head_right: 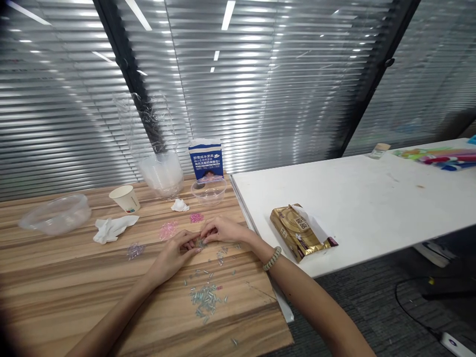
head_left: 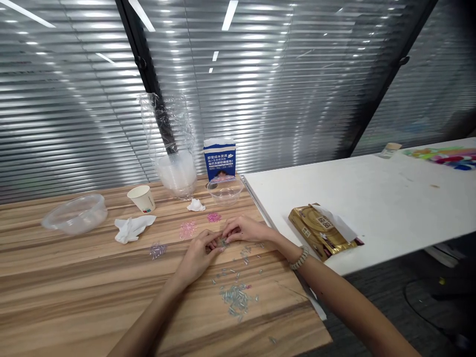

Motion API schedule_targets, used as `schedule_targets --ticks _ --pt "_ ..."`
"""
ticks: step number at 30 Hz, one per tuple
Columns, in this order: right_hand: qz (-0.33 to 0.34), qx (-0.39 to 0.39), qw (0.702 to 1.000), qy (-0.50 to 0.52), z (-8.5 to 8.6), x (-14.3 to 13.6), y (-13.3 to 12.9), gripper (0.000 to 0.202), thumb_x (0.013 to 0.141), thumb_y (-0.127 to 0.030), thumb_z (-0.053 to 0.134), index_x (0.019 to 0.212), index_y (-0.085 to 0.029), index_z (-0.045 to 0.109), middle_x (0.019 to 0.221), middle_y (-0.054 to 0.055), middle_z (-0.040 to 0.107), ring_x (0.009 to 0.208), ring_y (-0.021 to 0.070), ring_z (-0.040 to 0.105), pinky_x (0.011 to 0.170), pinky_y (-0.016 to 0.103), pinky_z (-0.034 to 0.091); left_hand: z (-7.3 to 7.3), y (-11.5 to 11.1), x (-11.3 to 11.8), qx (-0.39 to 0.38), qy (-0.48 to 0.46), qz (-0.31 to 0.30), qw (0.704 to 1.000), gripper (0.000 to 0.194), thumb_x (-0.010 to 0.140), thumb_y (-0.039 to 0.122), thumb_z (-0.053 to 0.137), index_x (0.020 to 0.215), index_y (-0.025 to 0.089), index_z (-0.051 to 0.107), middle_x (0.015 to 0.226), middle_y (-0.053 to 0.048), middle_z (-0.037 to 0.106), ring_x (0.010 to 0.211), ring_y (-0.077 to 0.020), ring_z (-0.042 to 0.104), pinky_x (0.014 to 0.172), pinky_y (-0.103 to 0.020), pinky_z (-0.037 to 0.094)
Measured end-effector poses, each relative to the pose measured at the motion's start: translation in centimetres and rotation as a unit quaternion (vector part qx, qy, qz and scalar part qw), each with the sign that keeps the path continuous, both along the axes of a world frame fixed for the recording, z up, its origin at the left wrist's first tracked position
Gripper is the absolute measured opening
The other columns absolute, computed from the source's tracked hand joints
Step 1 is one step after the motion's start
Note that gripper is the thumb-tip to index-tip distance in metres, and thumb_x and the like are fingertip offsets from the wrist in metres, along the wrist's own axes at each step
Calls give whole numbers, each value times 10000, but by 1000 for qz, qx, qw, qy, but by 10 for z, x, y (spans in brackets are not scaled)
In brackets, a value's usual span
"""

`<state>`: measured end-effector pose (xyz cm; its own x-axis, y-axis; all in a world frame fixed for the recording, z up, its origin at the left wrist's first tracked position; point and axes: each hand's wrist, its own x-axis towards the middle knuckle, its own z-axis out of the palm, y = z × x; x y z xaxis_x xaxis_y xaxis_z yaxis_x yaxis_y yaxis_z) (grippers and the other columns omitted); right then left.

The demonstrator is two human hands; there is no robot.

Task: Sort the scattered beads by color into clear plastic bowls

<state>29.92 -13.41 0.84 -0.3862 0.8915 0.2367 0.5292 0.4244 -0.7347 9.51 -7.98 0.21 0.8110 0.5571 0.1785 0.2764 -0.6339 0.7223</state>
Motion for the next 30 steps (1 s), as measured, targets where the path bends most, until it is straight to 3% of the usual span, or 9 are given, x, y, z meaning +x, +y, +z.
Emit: schedule_targets --ticks 7,12,15,18,21,24,30 --pt "-99 7 995 22 -7 15 -1 217 806 -331 609 936 -182 699 942 45 665 861 155 603 761 246 466 -6 3 -4 -139 -42 4 989 450 759 346 596 1168 157 587 968 -53 680 869 -204 625 823 -369 516" --pt "-137 26 990 20 -11 12 0 199 821 -321 589 903 -181 705 933 45 681 860 162 610 790 268 463 -14 4 -2 -136 -66 76 986 315 774 381 601 1007 182 673 933 -33 703 882 -226 654 851 -384 524" --pt "-183 32 982 42 -12 11 1 201 837 -293 559 905 -163 696 933 53 680 837 159 616 756 266 476 -13 4 3 -78 -65 78 992 369 778 384 610 1073 166 638 1001 -60 683 915 -225 643 853 -391 527" --pt "-232 59 970 49 -12 14 3 211 850 -282 535 900 -146 689 913 59 681 818 157 614 742 270 478 -5 3 8 30 -21 -10 999 461 841 383 546 1260 198 503 1297 -62 512 1197 -222 476 1031 -427 384" --pt "-256 82 962 39 -13 16 4 216 859 -275 523 904 -141 686 930 64 681 829 156 609 762 276 473 1 3 16 82 33 -108 990 432 906 375 441 1311 223 441 1400 -36 373 1298 -193 342 1098 -409 279" --pt "-256 86 962 27 -16 18 4 220 867 -269 509 908 -142 685 944 67 676 840 156 602 762 274 468 0 6 22 101 41 -149 983 383 924 371 405 1258 211 506 1352 -34 433 1276 -182 375 1083 -375 316" --pt "-244 80 966 21 -18 17 3 220 867 -264 497 899 -152 683 919 59 673 824 155 601 731 263 464 -8 7 18 149 16 -132 980 314 927 327 421 1140 197 610 1173 -24 606 1149 -161 523 1022 -324 408"
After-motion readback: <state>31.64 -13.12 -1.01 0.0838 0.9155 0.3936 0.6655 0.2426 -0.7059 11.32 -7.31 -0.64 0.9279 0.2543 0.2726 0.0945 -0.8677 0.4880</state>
